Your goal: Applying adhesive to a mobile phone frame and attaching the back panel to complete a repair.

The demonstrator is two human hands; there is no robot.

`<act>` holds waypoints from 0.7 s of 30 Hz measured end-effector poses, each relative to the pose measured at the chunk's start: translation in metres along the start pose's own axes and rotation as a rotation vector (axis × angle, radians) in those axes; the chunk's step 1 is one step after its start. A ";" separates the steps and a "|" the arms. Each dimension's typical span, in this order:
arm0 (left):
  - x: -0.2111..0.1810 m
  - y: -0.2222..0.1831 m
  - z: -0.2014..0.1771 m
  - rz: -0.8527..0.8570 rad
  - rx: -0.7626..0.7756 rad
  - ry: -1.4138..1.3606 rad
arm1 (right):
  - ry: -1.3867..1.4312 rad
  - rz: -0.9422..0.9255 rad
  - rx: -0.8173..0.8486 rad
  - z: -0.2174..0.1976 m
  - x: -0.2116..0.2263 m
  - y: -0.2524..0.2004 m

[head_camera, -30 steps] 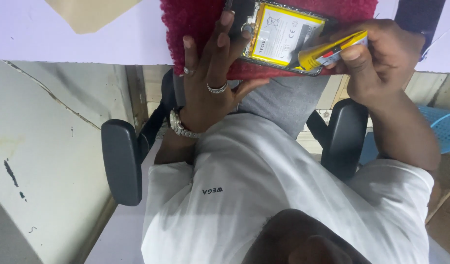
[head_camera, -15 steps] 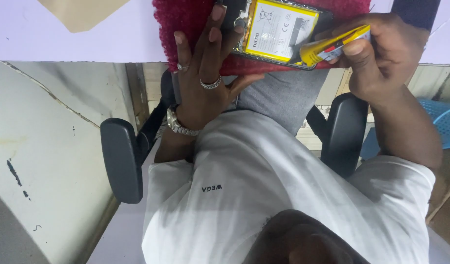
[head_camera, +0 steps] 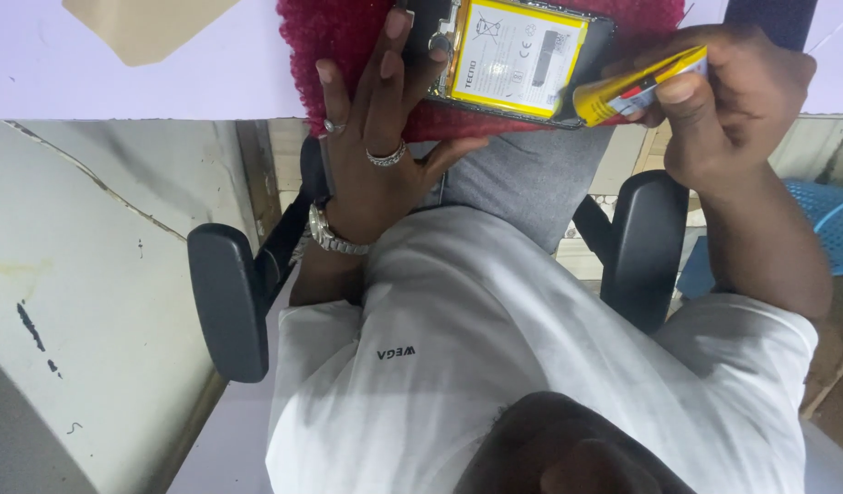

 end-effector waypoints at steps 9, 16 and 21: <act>-0.004 0.008 -0.018 0.043 -0.100 -0.016 | -0.079 -0.044 0.021 -0.004 0.003 0.000; -0.005 0.008 -0.019 0.029 -0.111 -0.070 | -0.081 -0.011 0.003 -0.007 0.001 -0.005; -0.006 0.011 -0.026 0.033 -0.163 -0.115 | -0.034 -0.004 -0.012 -0.008 0.003 -0.005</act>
Point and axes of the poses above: each hand's wrist, its own y-axis towards the middle knuckle, its own z-axis out of the palm, x = y × z, the point moved 7 cm from there along y, towards the middle knuckle, and after that the axes turned 15 degrees about y, right-handed, at the moved point
